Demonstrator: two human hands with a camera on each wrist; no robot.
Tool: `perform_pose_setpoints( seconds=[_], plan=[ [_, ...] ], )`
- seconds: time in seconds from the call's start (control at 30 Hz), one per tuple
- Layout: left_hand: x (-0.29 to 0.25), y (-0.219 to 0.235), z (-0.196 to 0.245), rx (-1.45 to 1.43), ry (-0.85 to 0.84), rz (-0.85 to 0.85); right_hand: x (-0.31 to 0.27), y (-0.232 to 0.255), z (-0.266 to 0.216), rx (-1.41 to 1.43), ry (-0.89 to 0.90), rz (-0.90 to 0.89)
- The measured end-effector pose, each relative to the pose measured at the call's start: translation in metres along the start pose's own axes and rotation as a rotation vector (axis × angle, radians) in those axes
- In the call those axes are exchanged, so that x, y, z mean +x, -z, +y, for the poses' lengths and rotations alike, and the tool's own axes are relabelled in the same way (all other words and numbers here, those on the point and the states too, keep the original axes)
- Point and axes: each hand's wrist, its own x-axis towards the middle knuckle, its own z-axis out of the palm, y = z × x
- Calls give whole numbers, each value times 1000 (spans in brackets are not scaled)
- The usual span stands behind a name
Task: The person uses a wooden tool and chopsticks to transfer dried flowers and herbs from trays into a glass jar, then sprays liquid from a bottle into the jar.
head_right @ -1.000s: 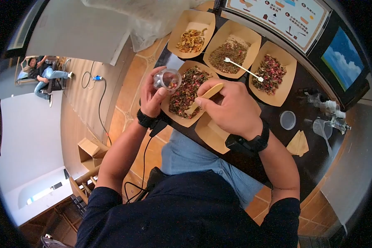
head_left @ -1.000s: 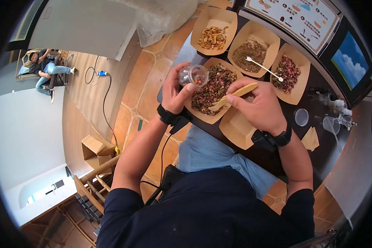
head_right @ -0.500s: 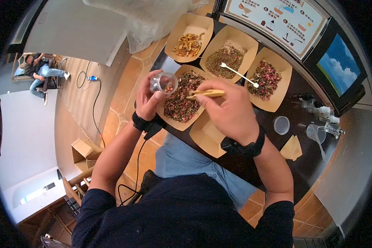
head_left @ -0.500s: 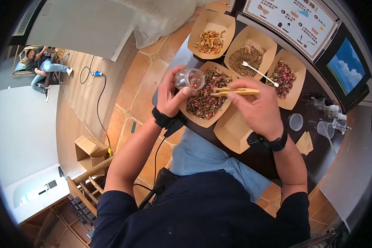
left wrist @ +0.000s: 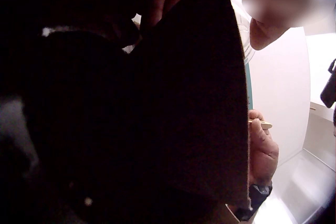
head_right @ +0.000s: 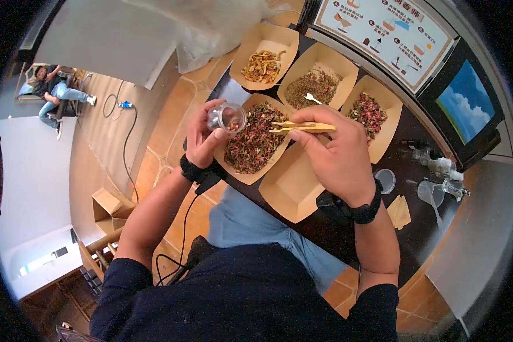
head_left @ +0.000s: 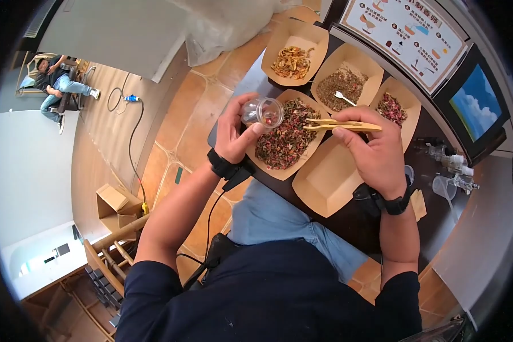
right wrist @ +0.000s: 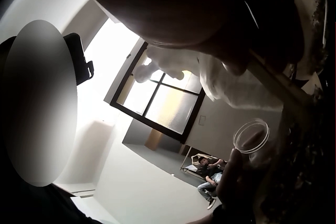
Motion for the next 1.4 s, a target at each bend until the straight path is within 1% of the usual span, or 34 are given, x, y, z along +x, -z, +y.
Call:
perform_pose_setpoints(
  seconds=[0.07, 0.13, 0.27, 0.33, 0.37, 0.43, 0.53, 0.67, 0.73, 0.77, 0.83, 0.87, 0.93, 1.03, 1.17, 1.23, 1.4],
  plan=[
    [0, 0, 1, -21, -14, 3, 0, -3, 2, 5, 22, 12],
    [0, 0, 1, -6, -3, 5, 1, -6, 5, -49, 167, 6],
    [1, 1, -1, 0, -20, 13, 2, -15, 16, -28, 213, -5],
    [2, 2, 1, 71, -50, 5, 1, -20, 18, 65, 243, 8],
    [1, 2, 2, 72, -51, 8, 2, -19, 16, 66, 245, 6],
    [1, 1, 3, 70, -42, 11, 3, -13, 8, -83, 284, -46],
    [1, 0, 2, 20, -19, 8, 4, -12, 5, -57, 241, -45],
    [0, 1, 1, 9, -9, 7, 5, -7, 2, -79, 244, -34],
    [1, 1, 2, 44, -38, 18, 4, -6, 1, -89, 191, -11],
    [1, 0, 3, 43, -39, 21, 3, -6, 2, -91, 193, -13],
    [-1, -2, 6, 5, -10, 22, 1, -8, 6, -37, 123, 48],
    [-1, -2, 5, 4, -10, 24, 1, -9, 7, -37, 123, 47],
    [0, -1, 2, 23, -27, 23, 2, -10, 9, -28, 202, 51],
    [-1, 0, -1, 5, -21, 22, 3, -14, 10, -35, 250, 10],
    [0, 0, -1, 20, -43, 23, 3, -19, 13, -33, 243, -22],
    [0, 0, 0, 23, -39, 29, 3, -21, 13, -81, 291, -35],
    [0, 0, -4, 47, -57, 35, 4, -25, 11, -128, 288, -20]
  ],
)
